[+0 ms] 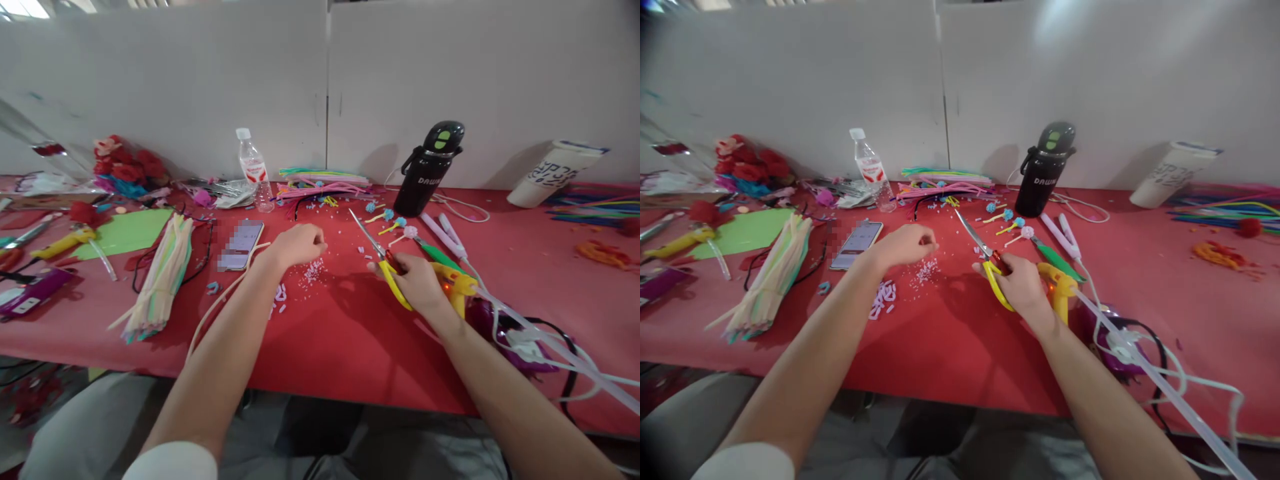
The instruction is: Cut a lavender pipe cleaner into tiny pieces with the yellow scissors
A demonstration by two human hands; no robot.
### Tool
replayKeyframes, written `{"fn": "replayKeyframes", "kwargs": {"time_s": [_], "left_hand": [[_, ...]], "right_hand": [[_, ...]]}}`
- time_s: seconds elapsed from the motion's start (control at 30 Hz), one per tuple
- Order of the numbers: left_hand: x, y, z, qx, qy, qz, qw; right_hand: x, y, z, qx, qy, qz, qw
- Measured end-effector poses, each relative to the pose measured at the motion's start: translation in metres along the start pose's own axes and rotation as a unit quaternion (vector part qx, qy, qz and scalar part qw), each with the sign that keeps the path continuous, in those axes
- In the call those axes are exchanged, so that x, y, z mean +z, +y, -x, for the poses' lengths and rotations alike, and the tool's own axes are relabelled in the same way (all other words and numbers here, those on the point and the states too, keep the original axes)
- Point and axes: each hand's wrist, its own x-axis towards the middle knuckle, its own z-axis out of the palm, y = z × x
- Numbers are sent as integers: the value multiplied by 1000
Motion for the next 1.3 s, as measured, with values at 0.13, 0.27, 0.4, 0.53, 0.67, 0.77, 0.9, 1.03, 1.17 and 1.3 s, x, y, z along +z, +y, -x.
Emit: {"fn": "replayKeyframes", "kwargs": {"time_s": [0.13, 0.27, 0.4, 0.53, 0.67, 0.77, 0.9, 1.03, 1.17, 1.3], "left_hand": [[23, 5, -49, -26, 35, 12, 999], [42, 11, -71, 13, -2, 34, 999], [57, 23, -75, 57, -44, 54, 996], [67, 35, -73, 57, -71, 57, 994], [71, 42, -70, 30, -80, 49, 995], [72, 45, -68, 22, -87, 43, 995], [72, 50, -68, 16, -86, 42, 995], [64, 48, -63, 3, -73, 58, 996], [48, 34, -48, -10, -27, 95, 995], [35, 20, -27, 29, 10, 221, 975]], "right_hand": [[-2, -3, -1, 4, 16, -34, 999], [-6, -6, 1, 17, 5, -82, 997], [-5, -8, 2, 37, 24, -108, 993], [-5, -9, 1, 52, 27, -134, 989], [-4, -7, 1, 49, 26, -144, 988], [-3, -5, 1, 45, 26, -141, 989], [-4, -6, 0, 47, 30, -138, 989], [-6, -9, 1, 44, 24, -139, 989], [-7, -12, 2, 38, 10, -154, 987], [-7, -14, 3, 39, -3, -139, 990]]}}
